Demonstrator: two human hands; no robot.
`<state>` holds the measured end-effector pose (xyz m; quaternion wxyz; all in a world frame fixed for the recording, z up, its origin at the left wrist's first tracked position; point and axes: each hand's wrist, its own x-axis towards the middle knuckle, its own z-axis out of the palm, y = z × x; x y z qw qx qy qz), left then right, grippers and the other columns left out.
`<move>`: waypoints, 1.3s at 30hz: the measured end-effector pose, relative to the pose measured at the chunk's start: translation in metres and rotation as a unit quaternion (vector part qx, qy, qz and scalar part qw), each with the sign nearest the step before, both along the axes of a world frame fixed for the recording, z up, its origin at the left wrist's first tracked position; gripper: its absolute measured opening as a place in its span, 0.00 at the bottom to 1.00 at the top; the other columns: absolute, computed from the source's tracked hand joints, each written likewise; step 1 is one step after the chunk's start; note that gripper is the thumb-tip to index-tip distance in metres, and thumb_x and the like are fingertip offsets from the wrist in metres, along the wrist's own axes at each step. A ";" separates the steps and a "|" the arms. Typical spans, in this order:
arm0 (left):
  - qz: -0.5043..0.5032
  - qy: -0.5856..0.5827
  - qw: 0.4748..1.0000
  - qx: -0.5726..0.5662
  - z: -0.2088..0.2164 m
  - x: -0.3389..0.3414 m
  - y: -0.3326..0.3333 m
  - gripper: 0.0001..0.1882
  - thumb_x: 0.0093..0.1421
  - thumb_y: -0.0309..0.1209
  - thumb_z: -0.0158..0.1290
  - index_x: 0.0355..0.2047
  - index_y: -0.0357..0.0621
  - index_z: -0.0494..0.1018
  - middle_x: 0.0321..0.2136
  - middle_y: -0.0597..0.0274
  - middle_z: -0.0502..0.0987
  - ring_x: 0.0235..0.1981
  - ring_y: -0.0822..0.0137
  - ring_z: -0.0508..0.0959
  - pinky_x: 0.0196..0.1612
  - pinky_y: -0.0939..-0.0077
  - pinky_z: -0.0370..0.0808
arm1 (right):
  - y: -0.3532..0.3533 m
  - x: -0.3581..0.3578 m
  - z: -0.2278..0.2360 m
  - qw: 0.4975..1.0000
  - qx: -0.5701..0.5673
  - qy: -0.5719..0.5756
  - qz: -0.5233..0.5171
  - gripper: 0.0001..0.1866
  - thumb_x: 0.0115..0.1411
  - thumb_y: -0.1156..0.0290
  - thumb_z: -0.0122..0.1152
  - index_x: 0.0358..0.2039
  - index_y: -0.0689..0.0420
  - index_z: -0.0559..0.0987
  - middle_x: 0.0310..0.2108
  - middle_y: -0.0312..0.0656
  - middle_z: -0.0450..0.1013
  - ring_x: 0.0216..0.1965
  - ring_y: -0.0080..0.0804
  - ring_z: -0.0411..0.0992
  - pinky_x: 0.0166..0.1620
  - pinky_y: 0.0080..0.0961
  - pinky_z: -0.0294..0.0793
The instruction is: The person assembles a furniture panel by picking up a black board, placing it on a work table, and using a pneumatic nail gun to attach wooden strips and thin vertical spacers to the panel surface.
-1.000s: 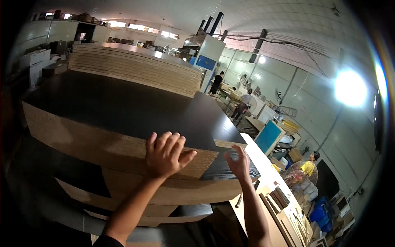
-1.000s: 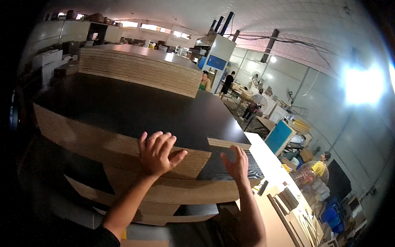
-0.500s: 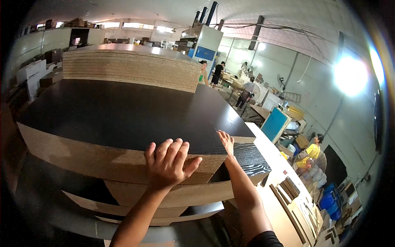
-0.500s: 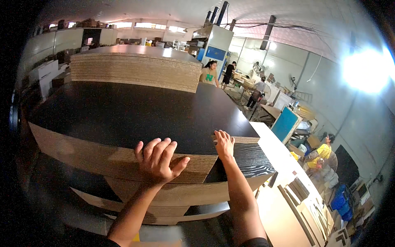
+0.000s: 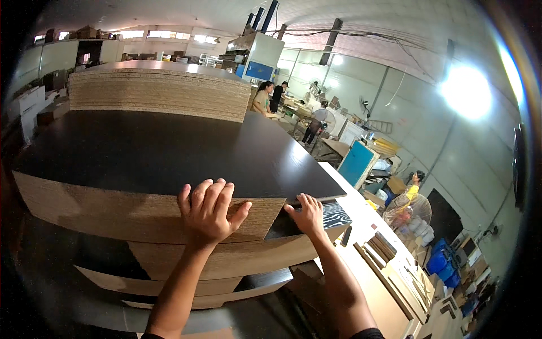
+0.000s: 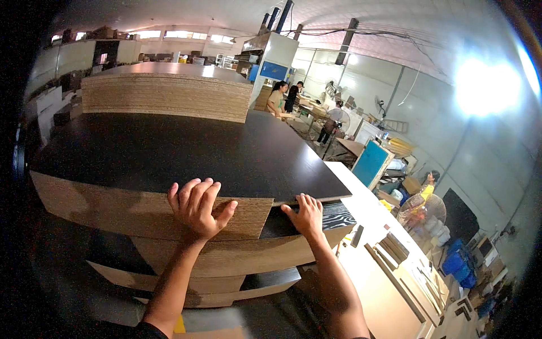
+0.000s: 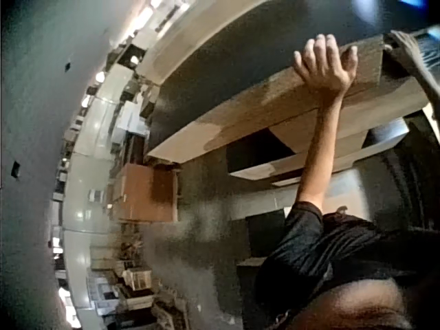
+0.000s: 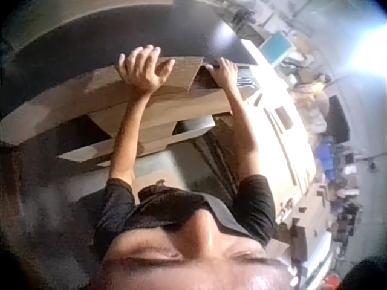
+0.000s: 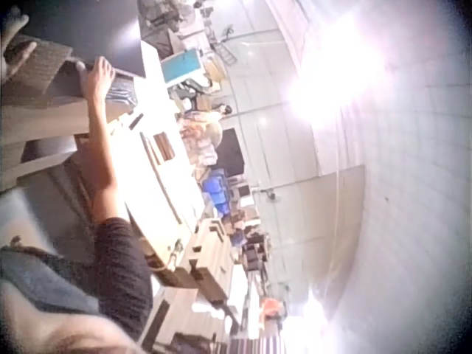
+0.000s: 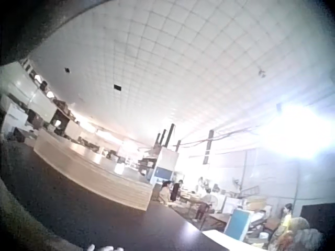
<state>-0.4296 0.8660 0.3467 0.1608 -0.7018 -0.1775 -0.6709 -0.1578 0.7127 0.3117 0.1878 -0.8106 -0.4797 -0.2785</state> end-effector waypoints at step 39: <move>-0.527 -0.115 0.574 -0.616 -0.129 0.030 -0.201 0.40 0.60 0.48 0.60 0.63 0.36 0.58 0.57 0.50 0.67 0.58 0.59 0.69 0.64 0.60 0.61 | -0.411 -0.208 -0.066 0.482 0.639 0.591 -0.103 0.19 0.63 0.65 0.55 0.45 0.70 0.77 0.39 0.49 0.78 0.37 0.40 0.77 0.45 0.37 0.76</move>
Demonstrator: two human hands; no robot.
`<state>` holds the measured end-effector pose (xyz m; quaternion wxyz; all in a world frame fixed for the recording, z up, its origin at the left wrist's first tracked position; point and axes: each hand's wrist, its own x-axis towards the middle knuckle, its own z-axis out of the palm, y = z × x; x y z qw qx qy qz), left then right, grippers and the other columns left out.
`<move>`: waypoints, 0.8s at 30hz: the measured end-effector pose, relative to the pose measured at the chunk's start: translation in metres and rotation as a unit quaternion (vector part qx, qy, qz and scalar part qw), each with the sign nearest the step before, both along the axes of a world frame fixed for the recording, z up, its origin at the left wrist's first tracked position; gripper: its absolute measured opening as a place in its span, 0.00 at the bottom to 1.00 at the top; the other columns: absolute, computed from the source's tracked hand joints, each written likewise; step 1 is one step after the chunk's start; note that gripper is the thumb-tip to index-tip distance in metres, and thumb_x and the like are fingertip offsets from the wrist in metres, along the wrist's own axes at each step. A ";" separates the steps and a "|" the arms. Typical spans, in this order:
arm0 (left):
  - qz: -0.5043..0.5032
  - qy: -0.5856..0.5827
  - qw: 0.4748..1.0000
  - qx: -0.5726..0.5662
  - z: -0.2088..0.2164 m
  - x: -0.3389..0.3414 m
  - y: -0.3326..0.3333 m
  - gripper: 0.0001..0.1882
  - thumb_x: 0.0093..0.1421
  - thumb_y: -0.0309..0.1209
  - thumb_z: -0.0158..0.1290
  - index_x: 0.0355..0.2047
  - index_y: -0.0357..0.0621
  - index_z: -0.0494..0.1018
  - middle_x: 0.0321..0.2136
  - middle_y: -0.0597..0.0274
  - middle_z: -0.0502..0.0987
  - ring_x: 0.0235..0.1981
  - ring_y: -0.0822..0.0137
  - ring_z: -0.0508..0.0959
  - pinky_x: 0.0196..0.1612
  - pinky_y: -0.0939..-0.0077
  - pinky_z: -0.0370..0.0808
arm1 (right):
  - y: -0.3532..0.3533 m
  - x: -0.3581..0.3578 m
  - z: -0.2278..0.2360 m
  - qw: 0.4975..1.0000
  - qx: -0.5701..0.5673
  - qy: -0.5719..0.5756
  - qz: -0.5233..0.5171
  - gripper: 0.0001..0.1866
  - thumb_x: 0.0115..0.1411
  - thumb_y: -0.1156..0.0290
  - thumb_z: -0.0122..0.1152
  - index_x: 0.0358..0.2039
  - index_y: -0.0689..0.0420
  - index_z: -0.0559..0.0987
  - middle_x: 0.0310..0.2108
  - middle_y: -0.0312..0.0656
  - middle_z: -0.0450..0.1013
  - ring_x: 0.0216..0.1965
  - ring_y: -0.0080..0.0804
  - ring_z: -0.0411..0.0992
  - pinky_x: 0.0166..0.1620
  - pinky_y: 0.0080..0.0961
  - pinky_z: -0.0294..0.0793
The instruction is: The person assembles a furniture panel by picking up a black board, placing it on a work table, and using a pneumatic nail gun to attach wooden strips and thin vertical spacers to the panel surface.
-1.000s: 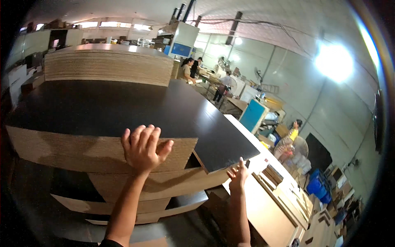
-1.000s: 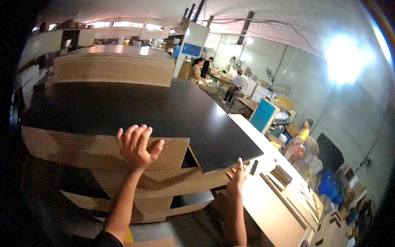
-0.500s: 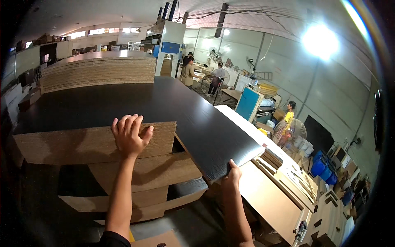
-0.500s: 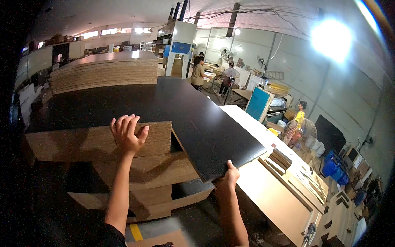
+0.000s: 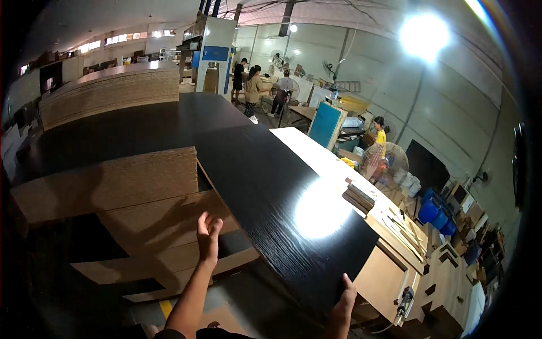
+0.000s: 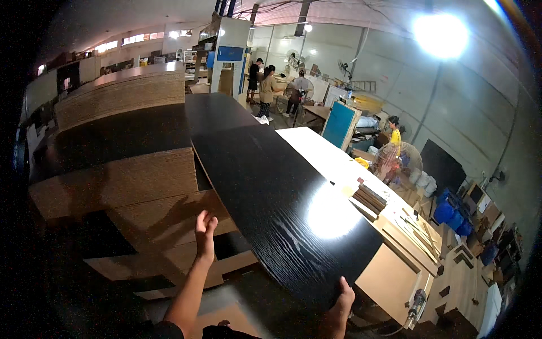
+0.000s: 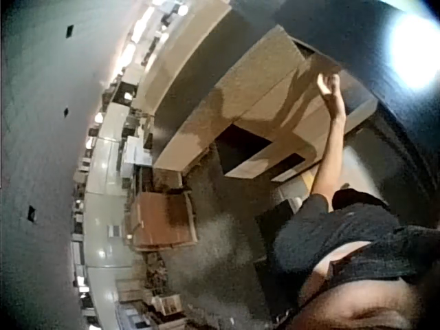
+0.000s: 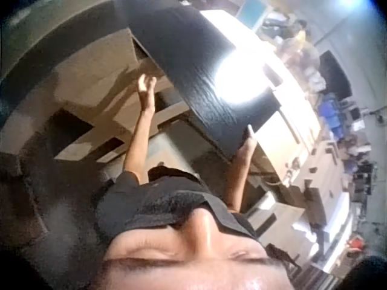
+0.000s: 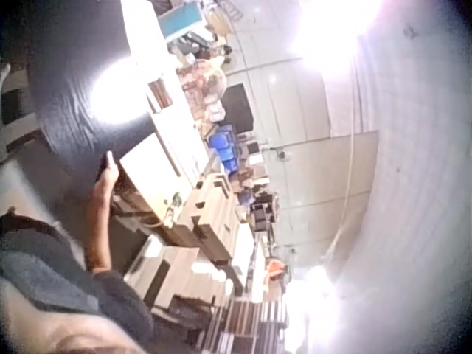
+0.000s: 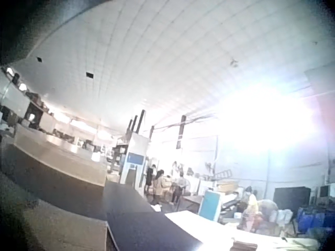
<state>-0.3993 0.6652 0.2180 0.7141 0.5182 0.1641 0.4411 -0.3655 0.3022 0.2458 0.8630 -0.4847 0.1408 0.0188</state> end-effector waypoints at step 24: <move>-0.383 0.034 0.892 -0.237 -0.008 0.042 -0.218 0.19 0.54 0.30 0.53 0.45 0.34 0.76 0.43 0.55 0.79 0.43 0.57 0.78 0.53 0.64 0.74 | -0.288 -0.167 -0.145 0.989 -0.073 -0.032 -0.124 0.22 0.65 0.63 0.57 0.49 0.70 0.73 0.45 0.48 0.76 0.43 0.39 0.77 0.50 0.32 0.76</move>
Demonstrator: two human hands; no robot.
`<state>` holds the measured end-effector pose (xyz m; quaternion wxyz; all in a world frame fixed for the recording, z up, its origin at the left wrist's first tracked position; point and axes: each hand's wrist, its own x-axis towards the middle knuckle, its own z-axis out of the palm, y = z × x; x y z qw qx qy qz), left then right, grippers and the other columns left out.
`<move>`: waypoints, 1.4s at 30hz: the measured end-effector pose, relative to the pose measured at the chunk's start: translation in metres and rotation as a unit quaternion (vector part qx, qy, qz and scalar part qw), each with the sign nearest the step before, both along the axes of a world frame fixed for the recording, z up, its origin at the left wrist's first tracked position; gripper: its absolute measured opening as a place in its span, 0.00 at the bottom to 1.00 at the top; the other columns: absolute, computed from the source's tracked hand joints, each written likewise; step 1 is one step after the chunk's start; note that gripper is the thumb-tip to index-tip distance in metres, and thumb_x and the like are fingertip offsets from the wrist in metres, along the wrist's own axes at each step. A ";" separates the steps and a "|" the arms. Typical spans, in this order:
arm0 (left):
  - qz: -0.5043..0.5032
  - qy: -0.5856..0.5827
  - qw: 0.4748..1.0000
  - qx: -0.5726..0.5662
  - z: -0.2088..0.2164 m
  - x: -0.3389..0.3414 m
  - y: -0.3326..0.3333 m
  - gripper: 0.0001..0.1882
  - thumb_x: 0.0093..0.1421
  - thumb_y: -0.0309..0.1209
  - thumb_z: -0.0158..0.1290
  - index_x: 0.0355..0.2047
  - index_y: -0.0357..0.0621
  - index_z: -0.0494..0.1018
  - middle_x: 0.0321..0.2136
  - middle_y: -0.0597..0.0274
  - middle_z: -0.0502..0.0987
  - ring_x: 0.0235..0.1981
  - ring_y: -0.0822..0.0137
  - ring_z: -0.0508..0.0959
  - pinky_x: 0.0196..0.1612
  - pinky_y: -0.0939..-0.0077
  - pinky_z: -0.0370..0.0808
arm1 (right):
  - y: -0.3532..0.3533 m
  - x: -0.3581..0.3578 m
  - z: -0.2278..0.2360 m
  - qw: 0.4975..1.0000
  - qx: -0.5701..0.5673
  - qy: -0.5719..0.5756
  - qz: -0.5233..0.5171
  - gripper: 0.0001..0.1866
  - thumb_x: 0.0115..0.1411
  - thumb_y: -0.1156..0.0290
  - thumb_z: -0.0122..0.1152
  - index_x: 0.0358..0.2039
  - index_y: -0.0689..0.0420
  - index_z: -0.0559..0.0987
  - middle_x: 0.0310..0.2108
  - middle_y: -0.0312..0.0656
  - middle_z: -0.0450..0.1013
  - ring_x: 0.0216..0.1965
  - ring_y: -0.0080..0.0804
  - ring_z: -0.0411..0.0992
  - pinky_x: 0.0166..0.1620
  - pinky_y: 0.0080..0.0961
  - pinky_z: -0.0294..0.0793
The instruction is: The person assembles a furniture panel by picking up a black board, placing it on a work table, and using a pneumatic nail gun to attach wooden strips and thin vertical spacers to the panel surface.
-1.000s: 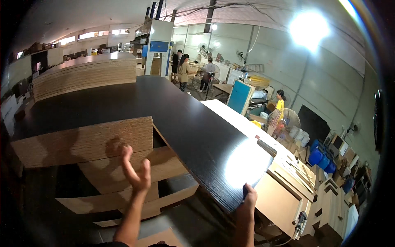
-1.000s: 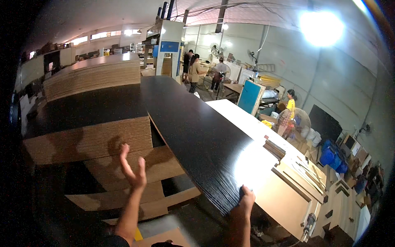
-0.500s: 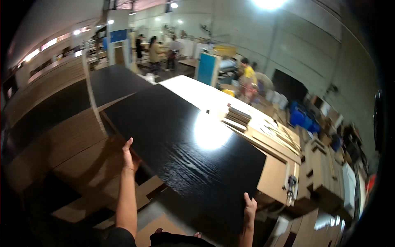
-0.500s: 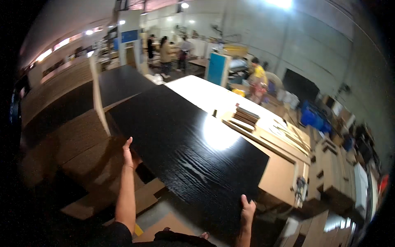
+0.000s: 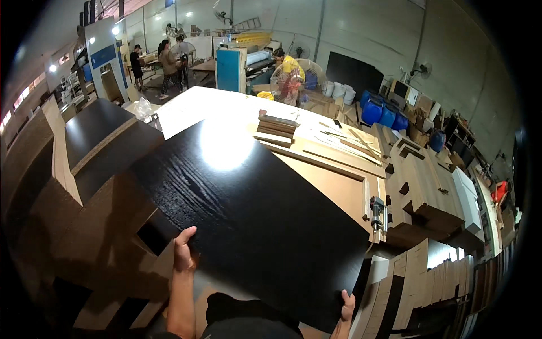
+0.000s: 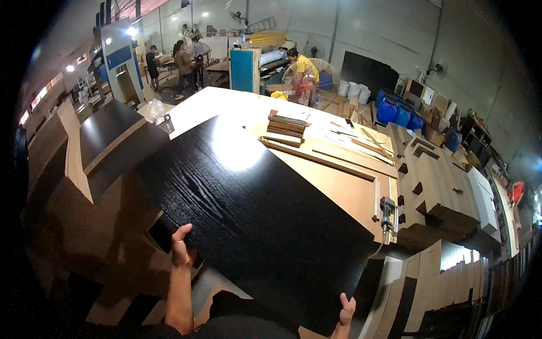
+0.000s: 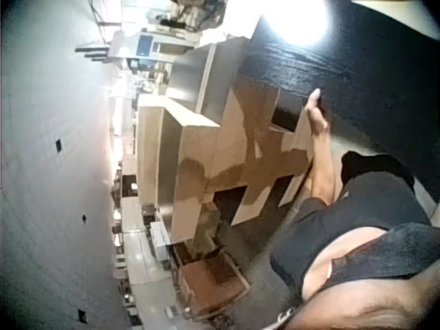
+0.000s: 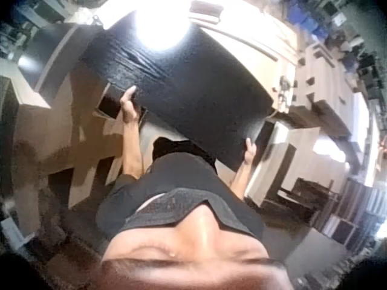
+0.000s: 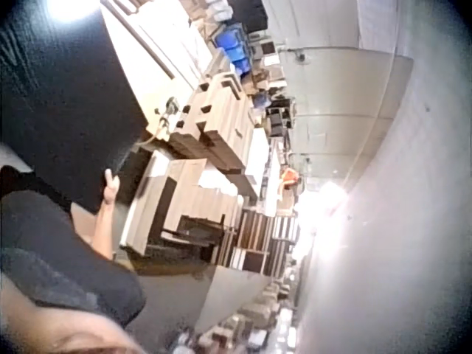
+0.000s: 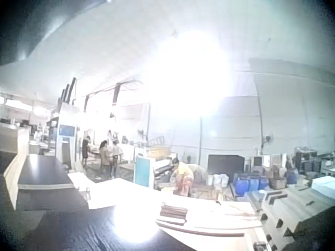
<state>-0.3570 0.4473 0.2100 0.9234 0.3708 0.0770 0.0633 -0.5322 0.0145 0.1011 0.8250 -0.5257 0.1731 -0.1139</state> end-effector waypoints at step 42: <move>-0.290 0.407 0.847 0.181 -0.326 0.318 -0.195 0.26 0.60 0.49 0.60 0.41 0.35 0.76 0.35 0.58 0.82 0.32 0.67 0.83 0.29 0.81 0.79 | -0.297 0.420 -0.168 0.949 -0.226 0.213 -0.054 0.12 0.61 0.65 0.63 0.26 0.54 0.71 0.25 0.27 0.61 0.29 0.21 0.62 0.35 0.21 0.64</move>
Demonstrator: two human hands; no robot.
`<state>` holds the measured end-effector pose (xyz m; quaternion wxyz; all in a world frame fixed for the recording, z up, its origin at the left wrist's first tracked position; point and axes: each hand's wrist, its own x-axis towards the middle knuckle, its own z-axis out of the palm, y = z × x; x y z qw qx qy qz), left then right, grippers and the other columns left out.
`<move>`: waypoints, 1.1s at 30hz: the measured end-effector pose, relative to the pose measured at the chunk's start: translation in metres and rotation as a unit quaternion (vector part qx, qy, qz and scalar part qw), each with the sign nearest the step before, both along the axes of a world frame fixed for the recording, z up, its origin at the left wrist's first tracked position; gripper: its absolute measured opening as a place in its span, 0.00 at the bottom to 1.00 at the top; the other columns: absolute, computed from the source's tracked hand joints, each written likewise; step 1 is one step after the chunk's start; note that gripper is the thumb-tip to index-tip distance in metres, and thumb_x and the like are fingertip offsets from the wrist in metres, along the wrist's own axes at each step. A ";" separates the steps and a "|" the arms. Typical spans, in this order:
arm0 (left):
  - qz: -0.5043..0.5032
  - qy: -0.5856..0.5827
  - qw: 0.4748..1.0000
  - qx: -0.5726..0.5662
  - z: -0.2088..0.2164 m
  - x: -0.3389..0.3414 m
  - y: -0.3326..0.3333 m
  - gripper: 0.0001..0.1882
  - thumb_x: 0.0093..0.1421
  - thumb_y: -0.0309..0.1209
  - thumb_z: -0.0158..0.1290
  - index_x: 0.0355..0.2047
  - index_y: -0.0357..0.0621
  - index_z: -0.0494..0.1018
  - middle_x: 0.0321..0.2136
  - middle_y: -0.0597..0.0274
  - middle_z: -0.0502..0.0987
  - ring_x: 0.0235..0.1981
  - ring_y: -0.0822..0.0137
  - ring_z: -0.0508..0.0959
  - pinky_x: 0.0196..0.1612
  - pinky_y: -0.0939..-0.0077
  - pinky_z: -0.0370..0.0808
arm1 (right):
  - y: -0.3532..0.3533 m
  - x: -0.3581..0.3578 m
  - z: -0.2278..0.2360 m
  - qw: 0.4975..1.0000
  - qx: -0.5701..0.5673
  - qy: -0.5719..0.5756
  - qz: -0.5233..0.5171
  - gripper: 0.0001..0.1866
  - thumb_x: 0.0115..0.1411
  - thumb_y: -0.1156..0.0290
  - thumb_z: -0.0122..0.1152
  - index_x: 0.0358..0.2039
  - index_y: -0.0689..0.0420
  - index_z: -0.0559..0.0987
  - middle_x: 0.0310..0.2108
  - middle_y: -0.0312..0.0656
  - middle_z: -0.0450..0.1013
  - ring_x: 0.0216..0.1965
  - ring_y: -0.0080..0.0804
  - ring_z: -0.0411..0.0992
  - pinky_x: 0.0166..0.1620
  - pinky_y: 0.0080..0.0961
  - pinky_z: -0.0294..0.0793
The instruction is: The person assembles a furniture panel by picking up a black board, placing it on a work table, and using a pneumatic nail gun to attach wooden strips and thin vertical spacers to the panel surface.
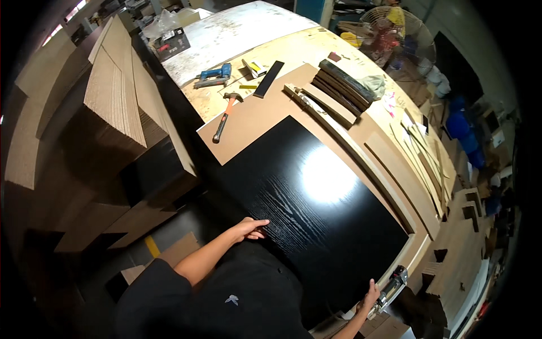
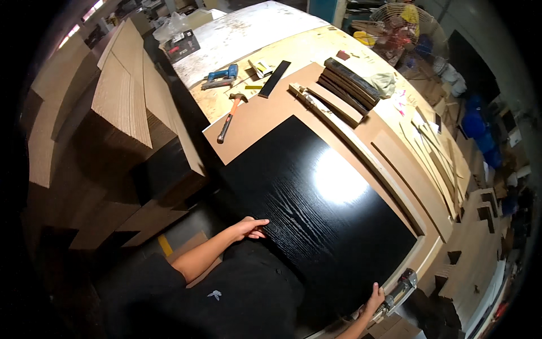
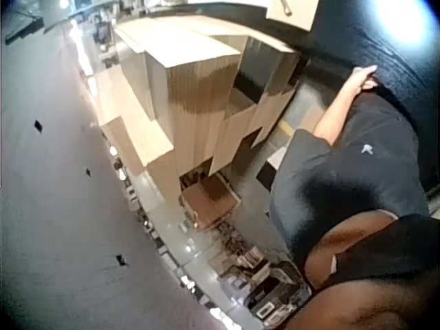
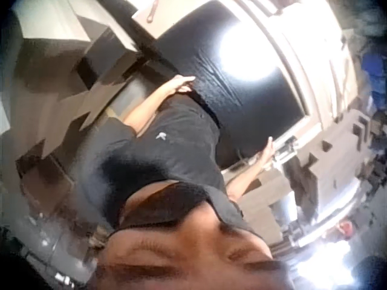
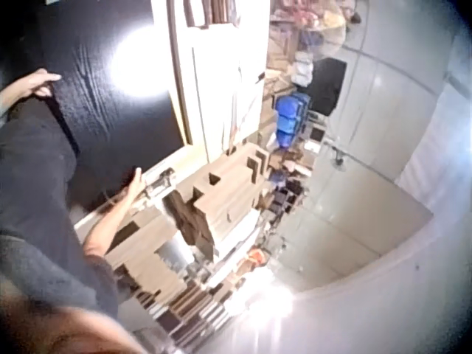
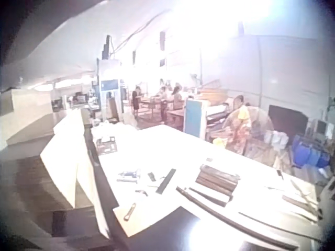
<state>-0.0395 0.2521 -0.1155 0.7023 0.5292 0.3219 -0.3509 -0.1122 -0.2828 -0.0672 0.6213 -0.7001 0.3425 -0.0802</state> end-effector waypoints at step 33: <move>0.009 -0.124 0.945 0.303 -0.086 0.087 0.255 0.19 0.68 0.29 0.46 0.58 0.46 0.71 0.44 0.66 0.77 0.41 0.73 0.76 0.34 0.78 0.72 | 0.064 -0.105 -0.076 0.945 0.009 0.179 -0.274 0.24 0.62 0.80 0.47 0.59 0.57 0.73 0.45 0.37 0.74 0.35 0.23 0.74 0.33 0.21 0.75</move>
